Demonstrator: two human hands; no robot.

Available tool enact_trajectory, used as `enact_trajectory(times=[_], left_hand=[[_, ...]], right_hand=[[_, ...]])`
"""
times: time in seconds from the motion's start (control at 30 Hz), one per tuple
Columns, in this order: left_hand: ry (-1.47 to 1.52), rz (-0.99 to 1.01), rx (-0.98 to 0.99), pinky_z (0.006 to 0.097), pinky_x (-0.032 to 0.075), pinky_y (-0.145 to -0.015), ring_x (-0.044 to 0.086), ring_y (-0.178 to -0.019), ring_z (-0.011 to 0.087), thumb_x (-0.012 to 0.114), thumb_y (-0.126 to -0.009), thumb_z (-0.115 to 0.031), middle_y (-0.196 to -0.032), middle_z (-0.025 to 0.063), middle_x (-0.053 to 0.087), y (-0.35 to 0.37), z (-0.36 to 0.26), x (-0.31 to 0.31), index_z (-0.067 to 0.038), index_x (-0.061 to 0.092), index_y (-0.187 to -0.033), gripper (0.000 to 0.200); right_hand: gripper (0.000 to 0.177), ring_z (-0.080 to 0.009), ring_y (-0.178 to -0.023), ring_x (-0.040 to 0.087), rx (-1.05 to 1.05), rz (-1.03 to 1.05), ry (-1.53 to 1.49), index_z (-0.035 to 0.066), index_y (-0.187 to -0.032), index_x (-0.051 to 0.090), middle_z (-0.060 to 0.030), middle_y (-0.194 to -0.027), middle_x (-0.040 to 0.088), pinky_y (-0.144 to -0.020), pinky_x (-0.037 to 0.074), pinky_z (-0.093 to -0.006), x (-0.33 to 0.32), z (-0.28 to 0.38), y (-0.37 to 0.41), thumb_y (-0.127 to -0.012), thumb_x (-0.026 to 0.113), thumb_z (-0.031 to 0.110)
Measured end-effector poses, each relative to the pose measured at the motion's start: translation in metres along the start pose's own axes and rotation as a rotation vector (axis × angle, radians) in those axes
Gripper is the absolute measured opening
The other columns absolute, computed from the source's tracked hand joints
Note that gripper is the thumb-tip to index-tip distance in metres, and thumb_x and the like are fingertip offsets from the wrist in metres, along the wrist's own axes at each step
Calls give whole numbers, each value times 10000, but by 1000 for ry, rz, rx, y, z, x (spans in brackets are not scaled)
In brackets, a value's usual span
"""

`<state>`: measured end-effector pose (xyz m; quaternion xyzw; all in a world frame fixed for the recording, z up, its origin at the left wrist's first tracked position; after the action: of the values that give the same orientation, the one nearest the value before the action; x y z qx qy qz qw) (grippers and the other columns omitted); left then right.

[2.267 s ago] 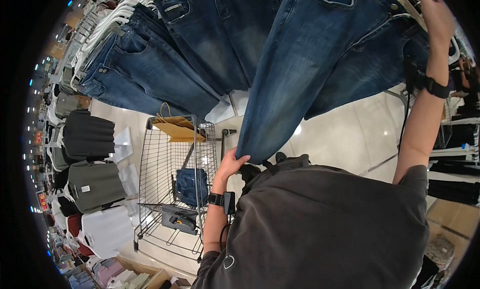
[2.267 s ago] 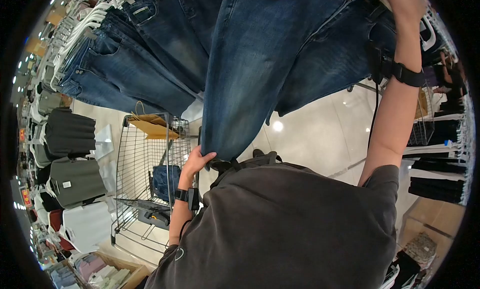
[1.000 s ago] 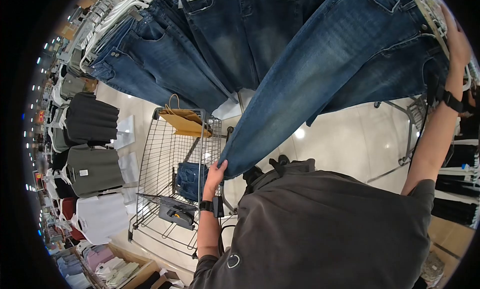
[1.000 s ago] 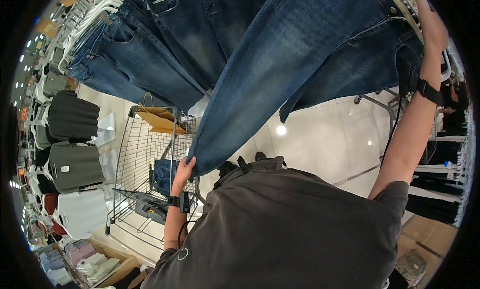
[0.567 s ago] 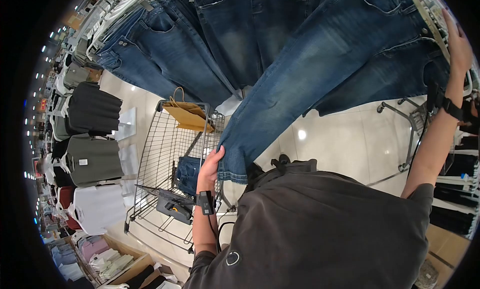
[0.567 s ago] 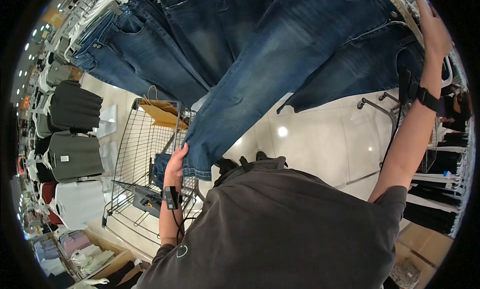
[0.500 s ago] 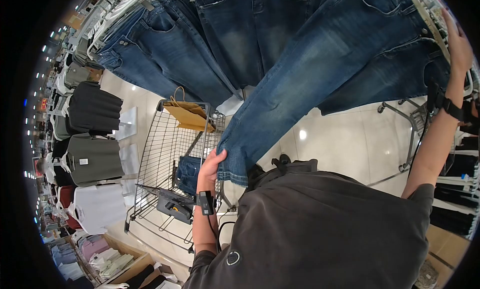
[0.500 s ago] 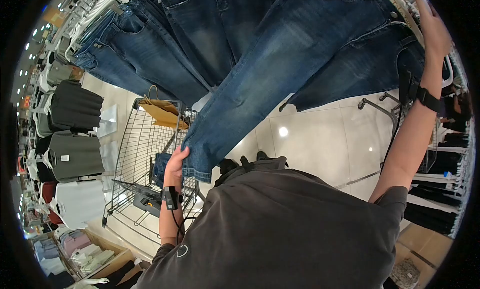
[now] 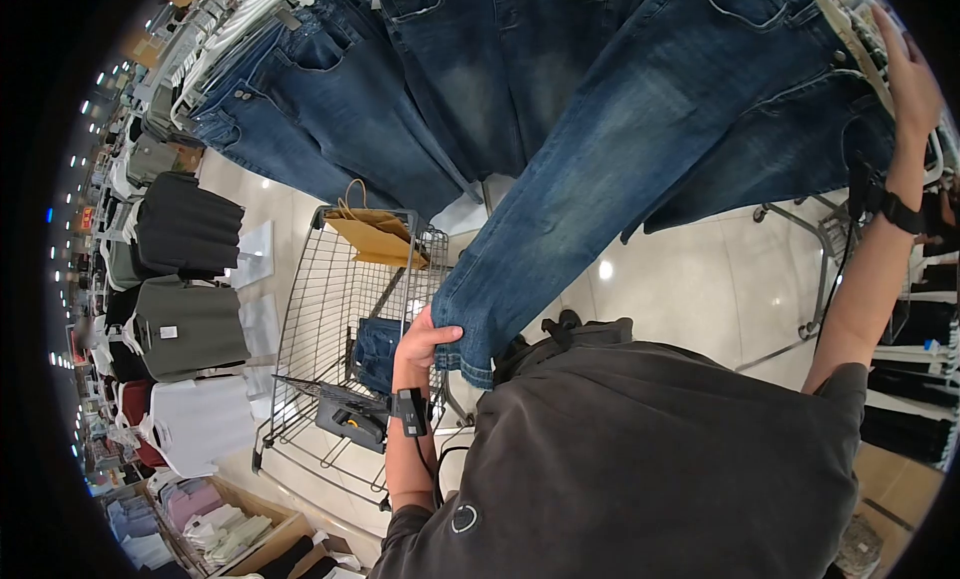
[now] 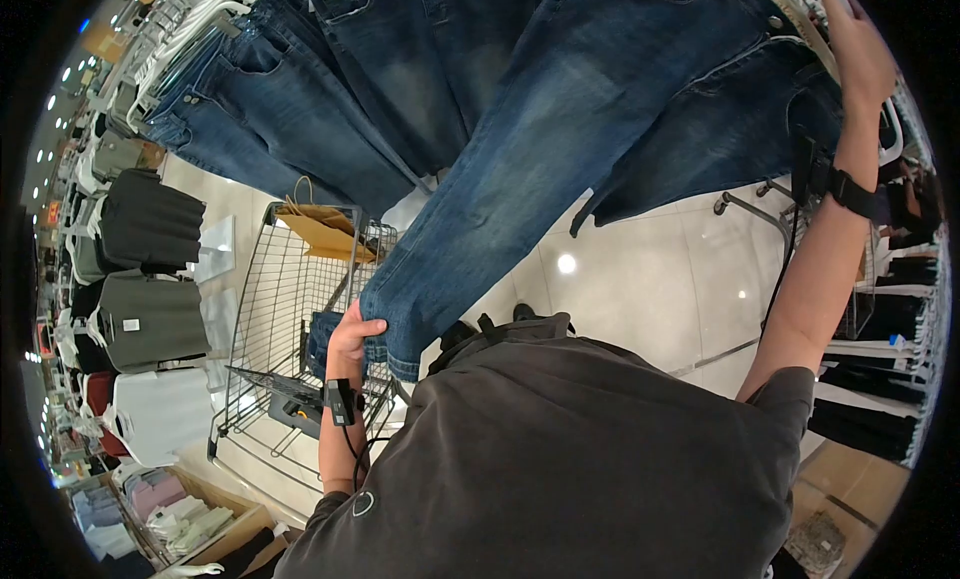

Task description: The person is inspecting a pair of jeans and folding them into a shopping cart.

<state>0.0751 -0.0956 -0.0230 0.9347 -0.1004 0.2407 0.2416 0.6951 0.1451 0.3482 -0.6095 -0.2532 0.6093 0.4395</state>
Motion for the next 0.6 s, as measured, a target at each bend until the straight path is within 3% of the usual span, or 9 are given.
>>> enact_trajectory(times=[0.07, 0.17, 0.27, 0.37, 0.47, 0.6], left_hand=[[-5, 1, -4, 307, 445, -953, 608, -1050, 184, 798, -650, -42, -1150, 96, 635, 0, 2, -1, 28, 492, -1276, 700], [-14, -3, -11, 308, 444, -954, 607, -1051, 182, 796, -652, -40, -1151, 92, 634, -1, 3, -1, 27, 503, -1262, 680], [-27, -21, -31, 307, 447, -950, 610, -1044, 181, 790, -658, -30, -1146, 89, 637, 0, 4, -1, 27, 511, -1250, 657], [-38, -23, -63, 301, 457, -936, 618, -1023, 175, 772, -676, -9, -1139, 86, 639, -1, 4, 2, 26, 514, -1244, 625], [-105, -5, -135, 296, 467, -920, 623, -997, 158, 747, -707, 11, -1133, 79, 639, -5, 1, 6, 27, 515, -1244, 585], [-403, -87, -170, 300, 487, -866, 616, -940, 140, 708, -772, -18, -1064, 63, 660, -16, 5, 21, 48, 552, -1211, 470]], right_hand=[[801, -256, -1169, 562, -17, -29, -25, 209, -1254, 609, -114, -1280, 585, -929, 430, -313, -3, 6, 4, -732, 462, 798], [788, -259, -1065, 617, -3, -79, 75, 185, -1216, 637, -126, -1119, 664, -875, 448, -315, -4, 7, 6, -736, 473, 788], [748, -236, -844, 653, 59, 3, 17, 152, -1114, 691, -90, -841, 685, -765, 459, -308, -20, 25, 13, -736, 503, 770], [706, -195, -670, 605, -5, 3, -78, 117, -1012, 720, -46, -639, 606, -674, 439, -303, -29, 35, 19, -748, 526, 743], [672, -160, -613, 564, -6, 0, -31, 102, -973, 725, -32, -609, 576, -632, 424, -279, -33, 44, 25, -759, 549, 715], [582, -82, -601, 513, -69, 25, -342, 41, -937, 706, 0, -622, 549, -597, 394, -226, -34, 60, 47, -765, 671, 595]])
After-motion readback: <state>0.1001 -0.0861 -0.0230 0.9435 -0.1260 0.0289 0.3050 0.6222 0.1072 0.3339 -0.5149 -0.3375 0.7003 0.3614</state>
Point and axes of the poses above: each hand's wrist, its own y-axis away from the middle knuckle, its own x-axis out of the palm, z = x × y, the point moved 2 cm from there along -y, towards the middle knuckle
